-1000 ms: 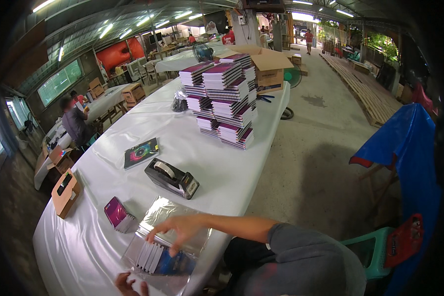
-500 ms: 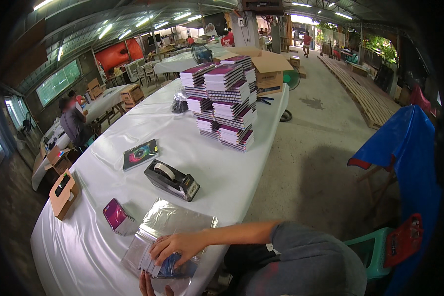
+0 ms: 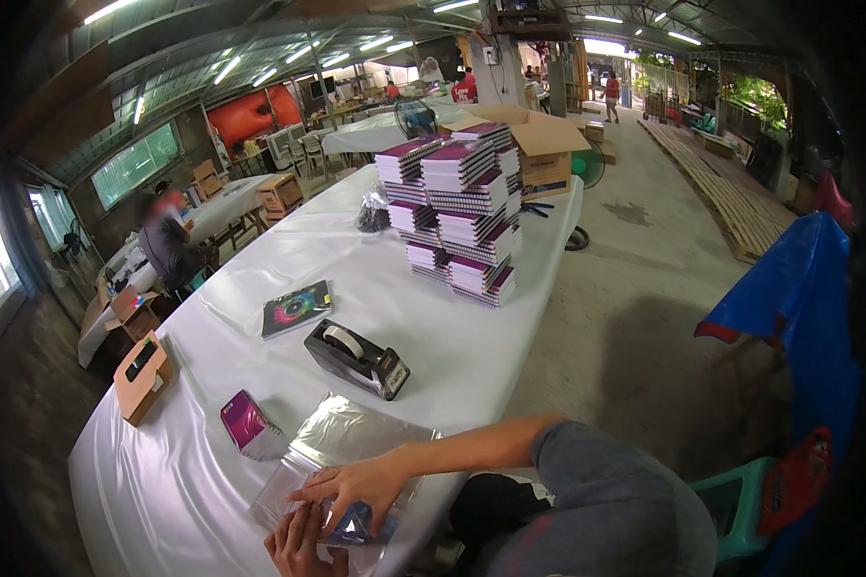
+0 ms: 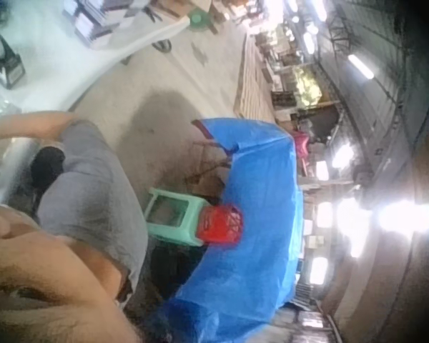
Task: The person wraps spiral-bound notebooks in clear plastic sleeves at a table. They place each notebook into a sleeve, fold the plastic edges, and seal the package with tape from a dispenser. Finished wrapped notebooks are stacked on the table.
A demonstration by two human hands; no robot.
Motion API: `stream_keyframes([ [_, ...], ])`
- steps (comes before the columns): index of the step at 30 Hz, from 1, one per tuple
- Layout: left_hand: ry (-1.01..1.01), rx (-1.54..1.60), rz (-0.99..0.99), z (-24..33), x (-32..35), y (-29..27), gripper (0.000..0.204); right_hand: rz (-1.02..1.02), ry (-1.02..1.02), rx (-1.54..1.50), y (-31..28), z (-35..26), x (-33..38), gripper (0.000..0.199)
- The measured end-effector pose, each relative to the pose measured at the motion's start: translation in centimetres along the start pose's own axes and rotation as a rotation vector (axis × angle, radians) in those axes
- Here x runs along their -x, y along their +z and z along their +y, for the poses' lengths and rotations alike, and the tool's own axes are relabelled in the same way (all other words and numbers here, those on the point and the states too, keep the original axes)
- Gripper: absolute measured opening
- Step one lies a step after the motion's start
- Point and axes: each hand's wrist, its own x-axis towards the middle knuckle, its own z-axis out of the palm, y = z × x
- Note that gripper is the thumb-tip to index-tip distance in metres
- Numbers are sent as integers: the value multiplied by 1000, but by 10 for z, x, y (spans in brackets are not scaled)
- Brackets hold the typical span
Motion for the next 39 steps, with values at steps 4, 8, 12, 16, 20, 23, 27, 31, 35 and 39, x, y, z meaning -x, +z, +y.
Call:
stream_keyframes([
  [4, 11, 119, -114, -10, -8, -10, 62, -13, -31, 57, -5, -3, -1, 54],
  [8, 36, 189, -144, -13, -12, -16, 66, 69, 166, -566, -28, 16, -2, 42],
  [12, 46, 181, -106, -13, -9, -6, 70, 95, 612, -853, -33, 56, -7, 32],
  [16, 32, 219, -110, -14, -7, -5, 71, 27, 607, -751, -25, 60, -39, 23],
  [20, 46, 292, -82, -11, -10, -6, 70, 264, 395, -640, -17, 49, -73, 14],
  [23, 65, 318, -68, -8, -11, -6, 68, 386, 329, -600, -11, 48, -74, 15],
  [27, 56, 344, -77, -5, -13, -10, 67, 597, 423, -491, -17, 37, -64, 24],
  [31, 61, 356, -77, -8, -12, -9, 66, 553, 438, -323, -53, 37, -40, 38],
  [35, 64, 337, -67, -9, -11, -8, 64, 779, 517, 705, -94, 52, 35, 48],
  [39, 59, 344, -71, -7, -12, -6, 63, 869, 1082, 842, -105, 40, 93, 41],
])
